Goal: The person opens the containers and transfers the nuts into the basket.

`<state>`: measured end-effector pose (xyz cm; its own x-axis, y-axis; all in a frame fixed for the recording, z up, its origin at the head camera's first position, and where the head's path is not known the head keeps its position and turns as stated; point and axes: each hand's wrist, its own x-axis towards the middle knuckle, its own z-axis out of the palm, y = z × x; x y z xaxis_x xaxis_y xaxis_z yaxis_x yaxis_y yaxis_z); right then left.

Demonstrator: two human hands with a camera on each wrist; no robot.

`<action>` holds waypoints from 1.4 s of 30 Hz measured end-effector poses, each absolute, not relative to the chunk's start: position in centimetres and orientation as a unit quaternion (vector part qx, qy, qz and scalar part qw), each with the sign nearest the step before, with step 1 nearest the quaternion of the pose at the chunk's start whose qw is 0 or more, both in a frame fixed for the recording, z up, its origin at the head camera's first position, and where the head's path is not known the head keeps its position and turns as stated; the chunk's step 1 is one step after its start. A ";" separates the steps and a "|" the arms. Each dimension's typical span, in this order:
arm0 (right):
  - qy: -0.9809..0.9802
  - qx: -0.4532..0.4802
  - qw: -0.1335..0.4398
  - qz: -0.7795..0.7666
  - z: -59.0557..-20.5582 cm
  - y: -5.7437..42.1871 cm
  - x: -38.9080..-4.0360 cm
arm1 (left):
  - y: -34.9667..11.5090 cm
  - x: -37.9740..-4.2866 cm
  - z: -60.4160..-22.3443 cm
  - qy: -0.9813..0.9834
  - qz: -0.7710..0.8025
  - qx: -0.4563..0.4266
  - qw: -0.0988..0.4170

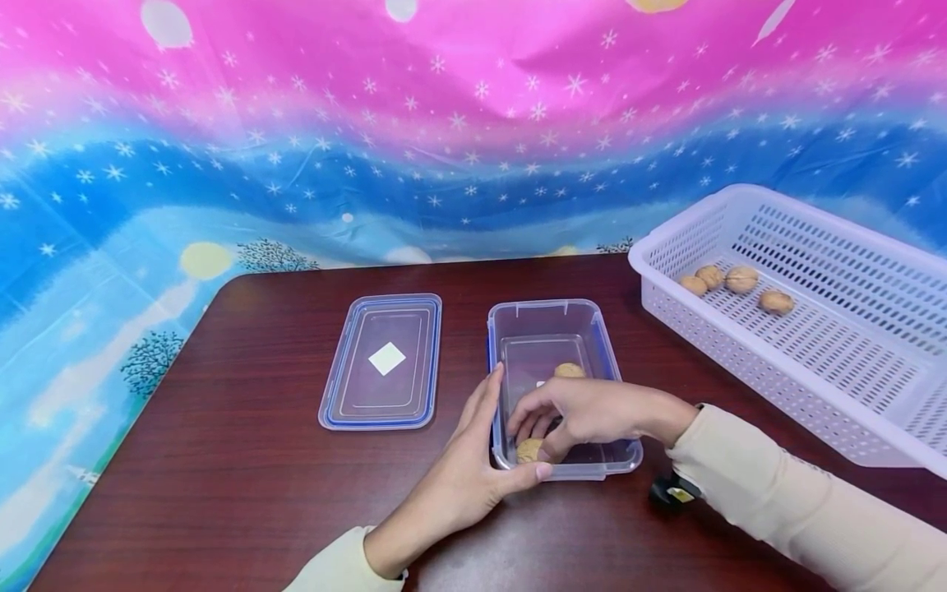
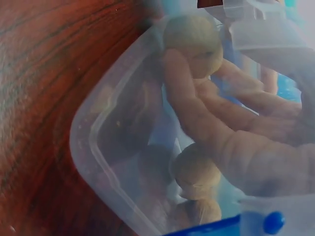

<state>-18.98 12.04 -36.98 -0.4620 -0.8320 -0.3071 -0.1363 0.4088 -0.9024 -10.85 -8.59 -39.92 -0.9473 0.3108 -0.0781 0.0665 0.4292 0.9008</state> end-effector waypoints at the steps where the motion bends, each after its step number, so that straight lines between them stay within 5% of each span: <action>1: 0.733 -0.325 0.407 -0.438 -37.0 12.0 -19.0 | -8.6 -10.9 -39.9 0.838 0.522 0.113 0.116; 27: 0.708 -0.328 0.442 -0.444 -36.9 12.3 -19.1 | -8.6 -10.9 -39.9 0.836 0.524 0.117 0.114; 42: 0.720 -0.344 0.406 -0.445 -35.7 13.0 -19.3 | -8.6 -10.8 -39.9 0.834 0.527 0.117 0.114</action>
<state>-19.28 13.01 -35.74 -0.4335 -0.8568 -0.2791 -0.1332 0.3673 -0.9205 -10.84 -8.64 -39.94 -0.9464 0.3160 -0.0673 0.0751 0.4178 0.9054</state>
